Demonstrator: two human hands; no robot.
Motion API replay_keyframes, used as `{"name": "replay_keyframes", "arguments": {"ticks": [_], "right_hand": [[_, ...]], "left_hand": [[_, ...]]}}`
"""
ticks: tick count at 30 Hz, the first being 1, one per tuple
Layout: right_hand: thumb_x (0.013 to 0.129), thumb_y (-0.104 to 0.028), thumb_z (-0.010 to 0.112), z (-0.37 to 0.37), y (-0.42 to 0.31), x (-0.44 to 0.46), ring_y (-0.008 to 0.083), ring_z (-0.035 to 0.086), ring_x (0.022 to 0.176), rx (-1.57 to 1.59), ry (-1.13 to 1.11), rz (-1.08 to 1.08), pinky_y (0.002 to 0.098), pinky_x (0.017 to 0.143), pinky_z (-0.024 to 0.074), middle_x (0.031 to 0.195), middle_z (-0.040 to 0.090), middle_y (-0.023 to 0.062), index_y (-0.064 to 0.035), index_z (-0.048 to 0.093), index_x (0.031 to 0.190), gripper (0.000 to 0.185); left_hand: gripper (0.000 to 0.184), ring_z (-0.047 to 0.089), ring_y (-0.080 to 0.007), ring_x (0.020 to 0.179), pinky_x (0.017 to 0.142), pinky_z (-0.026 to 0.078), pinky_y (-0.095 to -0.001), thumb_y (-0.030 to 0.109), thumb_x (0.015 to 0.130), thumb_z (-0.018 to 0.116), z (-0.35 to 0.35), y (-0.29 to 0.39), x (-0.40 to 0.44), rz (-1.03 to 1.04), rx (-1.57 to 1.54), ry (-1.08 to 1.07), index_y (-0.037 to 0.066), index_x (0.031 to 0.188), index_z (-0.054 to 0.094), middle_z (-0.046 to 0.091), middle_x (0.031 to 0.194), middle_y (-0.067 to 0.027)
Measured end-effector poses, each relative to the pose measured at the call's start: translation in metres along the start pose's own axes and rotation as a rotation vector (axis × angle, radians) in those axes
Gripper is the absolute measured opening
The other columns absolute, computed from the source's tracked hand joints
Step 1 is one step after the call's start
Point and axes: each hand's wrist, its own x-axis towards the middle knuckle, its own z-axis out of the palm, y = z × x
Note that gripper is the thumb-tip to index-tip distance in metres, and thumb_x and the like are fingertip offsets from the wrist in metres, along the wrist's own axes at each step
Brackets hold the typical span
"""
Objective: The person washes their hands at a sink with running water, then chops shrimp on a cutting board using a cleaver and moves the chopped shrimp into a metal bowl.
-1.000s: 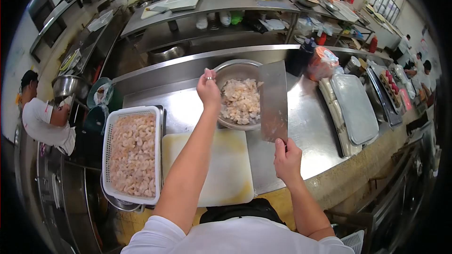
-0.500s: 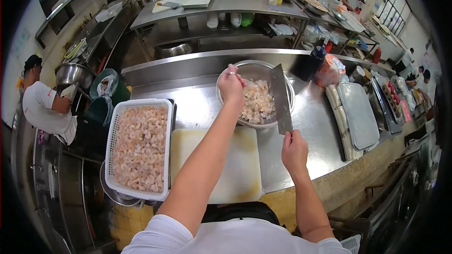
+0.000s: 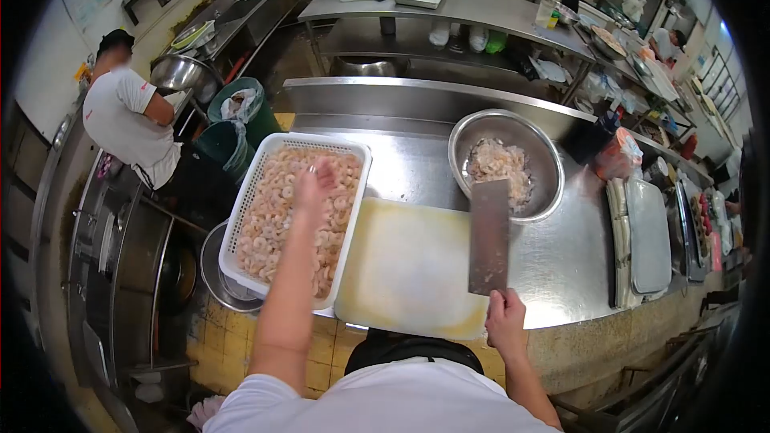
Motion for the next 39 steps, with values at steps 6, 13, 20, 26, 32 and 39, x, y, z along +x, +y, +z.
{"name": "replay_keyframes", "arguments": {"ticks": [6,13,20,26,32,39], "right_hand": [[0.103,-0.020,0.065,0.034,-0.009,-0.020,0.0473,0.069,0.073,-0.305,-0.047,-0.148,0.0510,0.064,0.0516,0.079,0.068,0.0290,0.0041,0.064,0.094,0.025],[0.099,-0.024,0.068,0.061,-0.007,-0.035,0.0497,0.070,0.080,-0.543,-0.043,-0.115,0.0578,0.073,0.0543,0.083,0.071,0.0284,0.0025,0.067,0.098,0.026],[0.097,-0.022,0.068,0.077,0.019,-0.046,0.0490,0.070,0.086,-0.475,-0.101,-0.083,0.0553,0.078,0.0551,0.087,0.072,0.0286,0.0051,0.067,0.106,0.029],[0.096,-0.023,0.070,0.065,0.040,-0.038,0.0486,0.070,0.089,-0.434,-0.248,-0.081,0.0544,0.080,0.0551,0.090,0.072,0.0286,0.0071,0.063,0.112,0.035],[0.098,-0.022,0.066,0.043,0.038,-0.024,0.0513,0.070,0.093,-0.416,-0.336,-0.049,0.0579,0.083,0.0548,0.095,0.072,0.0321,0.0057,0.062,0.111,0.031],[0.098,-0.025,0.068,0.027,0.050,-0.014,0.0490,0.071,0.091,-0.284,-0.374,-0.053,0.0536,0.081,0.0561,0.094,0.072,0.0302,0.0059,0.064,0.119,0.037]], "left_hand": [[0.102,0.054,-0.0421,0.143,0.121,0.041,-0.0485,0.067,0.078,0.080,-0.098,-0.042,-0.036,0.035,1.734,0.262,0.011,0.157,0.051,0.058,0.152,-0.0271],[0.097,0.058,-0.0402,0.139,0.117,0.046,-0.0439,0.055,0.071,0.085,-0.082,-0.025,-0.039,-0.122,1.522,-0.091,0.012,0.153,0.057,0.063,0.146,-0.0260],[0.076,0.071,-0.0377,0.120,0.103,0.055,-0.0430,0.038,0.072,0.083,-0.076,-0.058,-0.023,-0.045,1.437,-0.090,0.004,0.138,0.068,0.073,0.127,-0.0260],[0.031,0.072,-0.0240,0.091,0.078,0.060,-0.0397,0.013,0.086,0.071,-0.087,-0.077,-0.020,-0.184,0.763,-0.097,0.000,0.114,0.075,0.076,0.103,-0.0119],[0.015,0.063,-0.0176,0.069,0.057,0.054,-0.0350,0.005,0.089,0.063,-0.069,-0.062,-0.041,-0.372,0.154,-0.026,0.008,0.103,0.065,0.065,0.088,-0.0038],[0.016,0.063,-0.0155,0.068,0.050,0.049,-0.0299,0.009,0.088,0.064,-0.003,-0.006,-0.087,-0.280,0.130,-0.156,0.009,0.104,0.063,0.064,0.085,-0.0030]]}}
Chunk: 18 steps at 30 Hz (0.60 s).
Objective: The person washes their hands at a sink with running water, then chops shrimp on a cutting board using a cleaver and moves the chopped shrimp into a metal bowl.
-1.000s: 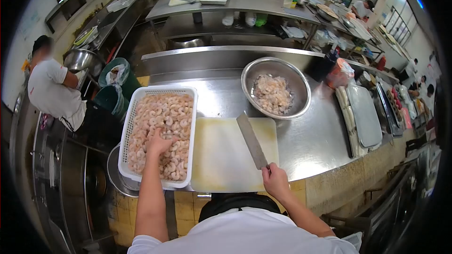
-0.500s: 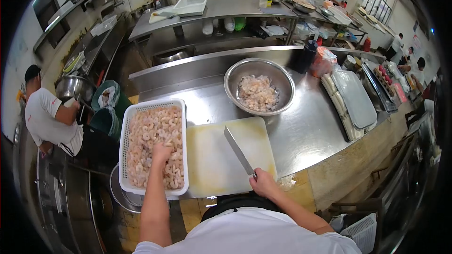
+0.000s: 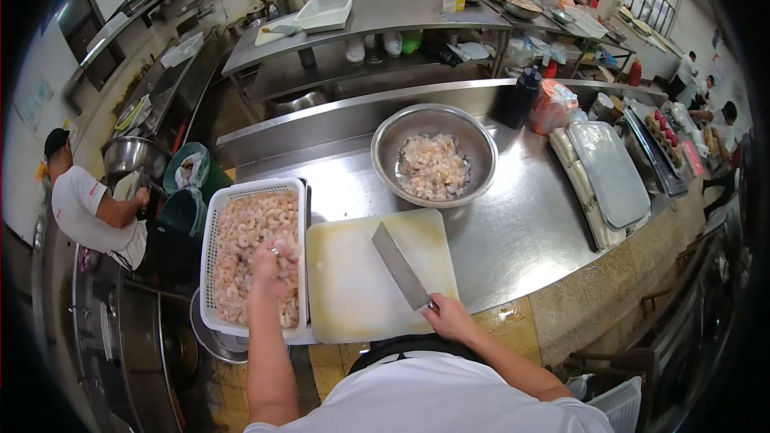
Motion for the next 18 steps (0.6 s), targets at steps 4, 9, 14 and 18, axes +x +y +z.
{"name": "replay_keyframes", "arguments": {"ticks": [4,9,14,18], "right_hand": [[0.096,-0.025,0.070,-0.010,-0.001,-0.001,0.0478,0.071,0.088,0.156,0.026,0.041,0.0512,0.079,0.0561,0.092,0.072,0.0287,0.0058,0.065,0.118,0.038],[0.095,-0.022,0.070,-0.017,-0.009,-0.007,0.0473,0.071,0.087,0.063,0.108,-0.009,0.0518,0.078,0.0560,0.092,0.072,0.0278,0.0043,0.067,0.118,0.035],[0.094,-0.020,0.070,-0.022,-0.016,-0.013,0.0485,0.070,0.087,0.035,0.155,-0.004,0.0541,0.078,0.0559,0.091,0.072,0.0278,0.0025,0.068,0.117,0.032],[0.094,-0.020,0.069,-0.016,-0.017,-0.015,0.0491,0.070,0.086,0.014,0.180,-0.021,0.0551,0.078,0.0556,0.090,0.072,0.0271,0.0019,0.067,0.116,0.030]], "left_hand": [[0.029,0.065,-0.0150,0.069,0.052,0.053,-0.0296,0.009,0.088,0.070,0.057,-0.049,0.004,0.000,0.186,-0.174,0.008,0.117,0.068,0.069,0.089,-0.0040],[0.036,0.072,-0.0184,0.083,0.069,0.059,-0.0323,0.021,0.093,0.079,0.092,-0.114,0.004,0.369,0.956,-0.255,0.007,0.126,0.074,0.078,0.106,-0.0081],[0.031,0.072,-0.0176,0.082,0.076,0.057,-0.0333,0.023,0.093,0.080,0.081,-0.058,-0.002,0.350,0.887,-0.035,0.007,0.120,0.079,0.080,0.104,-0.0112],[0.035,0.073,-0.0256,0.098,0.086,0.057,-0.0415,0.026,0.092,0.078,-0.012,-0.025,0.058,0.583,0.825,0.307,0.006,0.121,0.078,0.076,0.121,-0.0178]]}}
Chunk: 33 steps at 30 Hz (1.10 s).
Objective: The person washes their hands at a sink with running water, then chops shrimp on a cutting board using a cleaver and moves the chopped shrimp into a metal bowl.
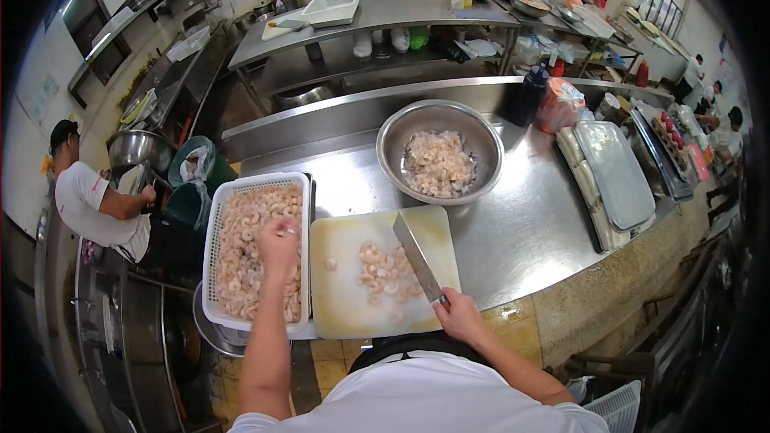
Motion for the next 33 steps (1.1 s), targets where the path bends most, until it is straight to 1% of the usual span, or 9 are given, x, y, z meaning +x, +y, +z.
{"name": "replay_keyframes", "arguments": {"ticks": [4,6,11,12,15,16,22,25,33], "right_hand": [[0.095,-0.019,0.069,0.011,0.005,-0.004,0.0490,0.070,0.087,-0.051,0.034,-0.022,0.0555,0.078,0.0554,0.090,0.073,0.0270,0.0025,0.066,0.118,0.032],[0.095,-0.019,0.070,0.017,0.006,-0.006,0.0490,0.070,0.088,-0.066,0.026,-0.006,0.0557,0.078,0.0554,0.090,0.073,0.0272,0.0027,0.065,0.118,0.032],[0.095,-0.018,0.070,0.022,-0.003,-0.008,0.0493,0.070,0.087,-0.049,0.020,0.046,0.0561,0.077,0.0550,0.088,0.072,0.0275,0.0028,0.064,0.118,0.031],[0.096,-0.018,0.069,0.025,0.000,-0.008,0.0477,0.070,0.084,-0.055,0.032,0.023,0.0544,0.074,0.0544,0.087,0.071,0.0271,0.0031,0.063,0.115,0.029],[0.096,-0.017,0.069,0.035,0.006,-0.006,0.0463,0.069,0.080,-0.068,0.038,0.009,0.0530,0.072,0.0536,0.085,0.070,0.0268,0.0035,0.061,0.112,0.027],[0.096,-0.017,0.069,0.033,0.000,-0.006,0.0482,0.070,0.083,-0.075,0.022,0.044,0.0550,0.074,0.0539,0.087,0.071,0.0276,0.0032,0.061,0.114,0.028],[0.096,-0.017,0.067,0.033,0.000,-0.001,0.0512,0.069,0.088,-0.075,0.003,0.043,0.0576,0.077,0.0541,0.089,0.071,0.0296,0.0037,0.061,0.118,0.031],[0.097,-0.017,0.066,0.031,0.000,0.002,0.0518,0.069,0.088,-0.084,-0.004,0.016,0.0581,0.078,0.0540,0.089,0.071,0.0302,0.0046,0.060,0.119,0.031],[0.097,-0.016,0.066,0.027,0.001,0.008,0.0524,0.069,0.089,-0.081,-0.021,-0.005,0.0585,0.079,0.0539,0.091,0.072,0.0312,0.0046,0.060,0.115,0.028]], "left_hand": [[0.072,0.062,-0.0394,0.133,0.109,0.050,-0.0469,0.042,0.082,0.081,-0.051,-0.014,0.027,-0.341,0.499,-0.093,0.010,0.144,0.065,0.065,0.143,-0.0244],[0.089,0.058,-0.0412,0.138,0.115,0.046,-0.0471,0.046,0.077,0.081,-0.032,-0.081,0.034,-0.391,0.487,-0.226,0.012,0.154,0.054,0.061,0.147,-0.0268],[0.102,0.054,-0.0433,0.142,0.119,0.043,-0.0469,0.048,0.072,0.079,-0.016,-0.072,0.017,-0.389,0.667,-0.348,0.015,0.161,0.045,0.055,0.154,-0.0267],[0.084,0.062,-0.0447,0.132,0.112,0.050,-0.0472,0.042,0.072,0.081,-0.012,-0.077,0.009,-0.338,0.670,-0.175,0.014,0.149,0.060,0.066,0.142,-0.0260],[0.061,0.069,-0.0449,0.121,0.103,0.055,-0.0475,0.034,0.073,0.082,-0.016,-0.103,0.021,-0.426,0.363,-0.331,0.011,0.129,0.074,0.073,0.126,-0.0273],[0.041,0.074,-0.0384,0.102,0.091,0.059,-0.0449,0.024,0.074,0.081,-0.014,-0.105,0.012,-0.365,0.296,-0.244,0.004,0.110,0.077,0.079,0.107,-0.0221],[0.018,0.066,-0.0207,0.080,0.076,0.056,-0.0368,0.007,0.085,0.071,-0.029,-0.106,0.008,-0.578,-0.731,-0.179,0.005,0.103,0.071,0.069,0.087,-0.0068],[0.012,0.066,-0.0164,0.081,0.071,0.054,-0.0343,0.005,0.090,0.068,-0.043,-0.026,-0.011,-0.629,-0.809,-0.076,0.008,0.101,0.069,0.068,0.087,-0.0055],[0.012,0.061,-0.0118,0.065,0.052,0.048,-0.0304,0.006,0.091,0.069,0.031,0.069,-0.049,-0.394,-0.360,-0.470,0.009,0.102,0.071,0.066,0.077,-0.0003]]}}
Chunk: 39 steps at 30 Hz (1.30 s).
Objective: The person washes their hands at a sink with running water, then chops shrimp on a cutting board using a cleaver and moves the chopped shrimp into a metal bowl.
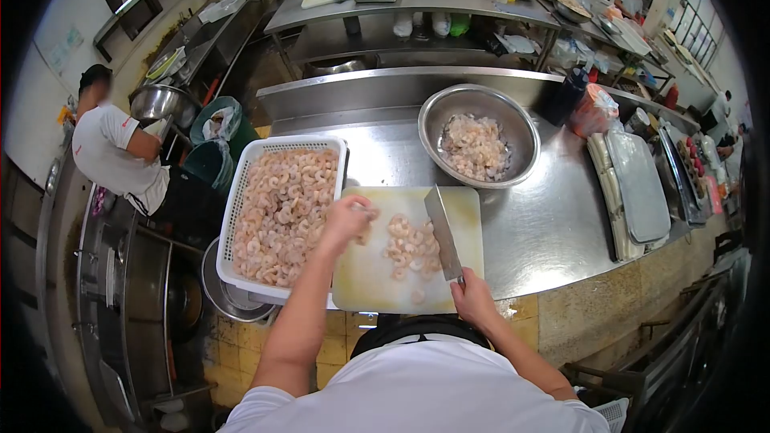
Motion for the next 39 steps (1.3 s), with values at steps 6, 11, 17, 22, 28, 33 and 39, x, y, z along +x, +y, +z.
{"name": "replay_keyframes", "arguments": {"ticks": [6,11,17,22,28,33,39], "right_hand": [[0.097,-0.016,0.066,-0.002,0.005,-0.001,0.0527,0.069,0.090,0.021,0.001,-0.009,0.0588,0.079,0.0536,0.091,0.071,0.0312,0.0039,0.059,0.112,0.026],[0.097,-0.015,0.065,-0.005,0.001,-0.005,0.0530,0.068,0.091,0.043,0.003,0.011,0.0590,0.079,0.0533,0.091,0.071,0.0317,0.0034,0.059,0.113,0.025],[0.097,-0.015,0.065,-0.004,0.000,-0.006,0.0530,0.068,0.091,0.003,-0.001,0.004,0.0589,0.079,0.0533,0.092,0.071,0.0323,0.0033,0.060,0.118,0.028],[0.098,-0.015,0.065,0.000,-0.003,-0.006,0.0527,0.069,0.092,0.013,-0.004,0.035,0.0583,0.080,0.0538,0.093,0.071,0.0322,0.0038,0.060,0.121,0.030],[0.098,-0.015,0.064,0.007,-0.006,-0.002,0.0514,0.070,0.093,-0.001,0.015,0.031,0.0574,0.082,0.0547,0.095,0.072,0.0314,0.0038,0.061,0.123,0.031],[0.098,-0.014,0.065,0.008,-0.003,0.000,0.0516,0.070,0.092,0.034,0.012,0.027,0.0575,0.081,0.0546,0.094,0.072,0.0311,0.0037,0.060,0.123,0.031],[0.098,-0.014,0.065,0.006,-0.003,0.001,0.0519,0.070,0.091,0.012,-0.008,0.057,0.0580,0.081,0.0543,0.092,0.072,0.0307,0.0035,0.059,0.121,0.030]], "left_hand": [[0.032,0.064,-0.0114,0.073,0.059,0.052,-0.0310,0.019,0.091,0.080,0.044,-0.034,0.014,0.118,0.405,-0.202,0.006,0.120,0.076,0.072,0.085,-0.0046],[0.032,0.062,-0.0095,0.069,0.064,0.052,-0.0291,0.017,0.093,0.076,-0.039,-0.024,0.039,0.286,0.431,0.200,0.012,0.125,0.079,0.071,0.079,-0.0034],[0.090,0.048,-0.0343,0.146,0.118,0.042,-0.0434,0.054,0.079,0.078,-0.144,-0.110,0.054,-0.202,0.893,0.343,0.017,0.156,0.053,0.044,0.161,-0.0254],[0.094,0.053,-0.0419,0.143,0.117,0.044,-0.0481,0.058,0.077,0.078,-0.132,-0.090,0.032,-0.260,0.914,0.242,0.018,0.157,0.052,0.052,0.156,-0.0302],[0.070,0.072,-0.0416,0.109,0.097,0.058,-0.0424,0.044,0.081,0.077,-0.142,-0.153,0.075,-0.182,0.722,0.343,0.006,0.139,0.065,0.075,0.116,-0.0253],[0.010,0.065,-0.0209,0.075,0.060,0.053,-0.0359,0.016,0.093,0.066,-0.155,-0.143,0.059,-0.119,-0.221,0.336,0.008,0.098,0.065,0.067,0.087,-0.0065],[0.012,0.061,-0.0138,0.068,0.051,0.048,-0.0312,0.001,0.090,0.063,-0.124,-0.020,0.002,0.061,-0.364,-0.001,0.013,0.090,0.061,0.063,0.080,-0.0011]]}}
